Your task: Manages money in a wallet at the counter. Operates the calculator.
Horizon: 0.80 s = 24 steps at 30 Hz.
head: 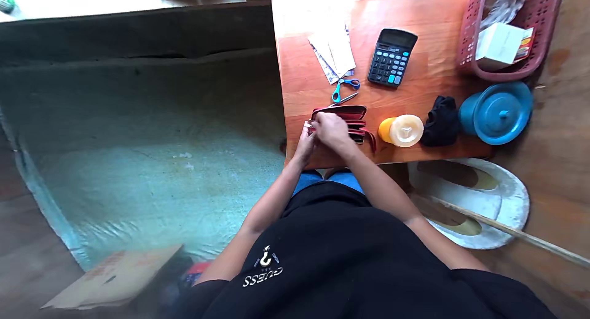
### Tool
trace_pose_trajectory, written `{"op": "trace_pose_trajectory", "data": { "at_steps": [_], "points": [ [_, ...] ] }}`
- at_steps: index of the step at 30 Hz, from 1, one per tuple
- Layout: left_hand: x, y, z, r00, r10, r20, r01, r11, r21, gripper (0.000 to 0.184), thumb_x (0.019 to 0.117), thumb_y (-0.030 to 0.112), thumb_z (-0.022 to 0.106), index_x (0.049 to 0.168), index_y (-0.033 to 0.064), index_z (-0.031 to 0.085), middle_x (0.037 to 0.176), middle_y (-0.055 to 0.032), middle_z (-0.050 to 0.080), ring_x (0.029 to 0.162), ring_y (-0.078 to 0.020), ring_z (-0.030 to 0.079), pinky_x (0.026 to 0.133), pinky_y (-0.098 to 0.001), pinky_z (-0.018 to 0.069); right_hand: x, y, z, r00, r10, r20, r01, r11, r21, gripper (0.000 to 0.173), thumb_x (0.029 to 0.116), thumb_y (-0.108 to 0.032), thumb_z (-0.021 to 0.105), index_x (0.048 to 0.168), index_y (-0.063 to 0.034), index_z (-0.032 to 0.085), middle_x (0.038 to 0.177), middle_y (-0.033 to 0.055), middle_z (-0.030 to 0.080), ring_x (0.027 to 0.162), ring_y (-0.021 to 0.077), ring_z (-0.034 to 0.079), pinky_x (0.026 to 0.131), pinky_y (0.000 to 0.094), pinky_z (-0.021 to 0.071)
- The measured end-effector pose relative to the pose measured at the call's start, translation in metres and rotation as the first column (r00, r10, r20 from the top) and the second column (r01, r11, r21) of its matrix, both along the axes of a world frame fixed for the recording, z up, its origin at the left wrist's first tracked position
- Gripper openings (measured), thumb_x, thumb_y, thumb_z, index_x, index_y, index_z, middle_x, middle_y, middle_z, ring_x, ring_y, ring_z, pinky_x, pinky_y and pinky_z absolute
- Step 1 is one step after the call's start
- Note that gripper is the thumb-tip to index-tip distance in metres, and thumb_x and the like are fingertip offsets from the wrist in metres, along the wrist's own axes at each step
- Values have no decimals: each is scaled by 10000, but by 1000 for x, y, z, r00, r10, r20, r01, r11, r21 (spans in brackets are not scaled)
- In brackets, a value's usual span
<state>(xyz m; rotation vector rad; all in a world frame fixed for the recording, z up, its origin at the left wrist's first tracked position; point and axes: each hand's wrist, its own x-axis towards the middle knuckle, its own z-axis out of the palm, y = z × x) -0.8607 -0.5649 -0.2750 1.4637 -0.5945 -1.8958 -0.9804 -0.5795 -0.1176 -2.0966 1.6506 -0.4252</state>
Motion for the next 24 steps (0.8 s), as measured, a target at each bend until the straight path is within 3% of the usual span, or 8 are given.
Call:
{"op": "trace_pose_trajectory", "data": {
  "at_steps": [1, 2, 4, 7, 11, 17, 24],
  "points": [
    [-5, 1, -1, 999, -3, 39, 3, 1000, 13, 797, 1034, 219, 589, 1633, 74, 84, 1603, -181, 353, 1386, -247, 480, 1093, -419, 469, -21, -8, -35, 1000, -18, 10, 15, 971, 237, 354, 1064, -237, 504, 1055, 59, 698, 1019, 285, 698, 1011, 436, 686, 883, 562, 547],
    [-12, 2, -2, 994, -6, 107, 4, 1000, 22, 920, 996, 258, 667, 1641, 80, 35, 1642, -191, 290, 1446, -264, 423, 1141, -433, 433, -41, -18, -52, 998, -44, -53, 64, 876, 478, 325, 1060, -243, 528, 1150, 23, 691, 1147, 276, 683, 1145, 445, 642, 968, 616, 502],
    [-26, 1, -5, 970, 15, 242, -19, 1000, 15, 1028, 931, 269, 757, 1642, 73, 40, 1665, -221, 216, 1515, -300, 308, 1214, -459, 328, -80, -25, -73, 986, -69, -152, 150, 760, 632, 254, 1030, -169, 568, 1175, -22, 715, 1218, 242, 681, 1228, 428, 605, 1019, 634, 457],
    [-37, -5, -8, 945, 53, 321, -61, 998, 15, 1018, 871, 123, 782, 1635, 73, 111, 1640, -244, 247, 1493, -336, 326, 1191, -476, 352, -121, -15, -102, 995, -55, -81, 90, 832, 547, 269, 1003, -55, 548, 1171, -79, 757, 1213, 181, 704, 1222, 364, 618, 1071, 548, 452],
    [-35, -7, -5, 959, 51, 277, -65, 997, 40, 1070, 789, -58, 727, 1635, 87, 89, 1631, -236, 265, 1458, -323, 380, 1142, -458, 418, -123, -17, -110, 999, -24, -41, 40, 892, 450, 285, 994, -31, 543, 1172, -75, 763, 1161, 175, 711, 1172, 368, 627, 1031, 530, 471],
    [-30, -3, -2, 980, 62, 190, -69, 997, 31, 1067, 794, -119, 688, 1634, 92, 64, 1597, -207, 345, 1389, -270, 483, 1081, -414, 491, -125, -20, -114, 999, -34, -9, 34, 896, 444, 277, 998, -55, 543, 1164, -76, 763, 1150, 171, 712, 1156, 371, 632, 1002, 532, 484],
    [-28, -2, 0, 987, 62, 146, -69, 996, 48, 1105, 772, -181, 662, 1636, 124, 44, 1609, -190, 329, 1364, -271, 505, 1036, -415, 522, -108, -21, -115, 1000, 23, -20, -11, 886, 463, 261, 999, -88, 579, 1192, -76, 756, 1172, 173, 709, 1164, 370, 635, 994, 544, 493]
  ]
}}
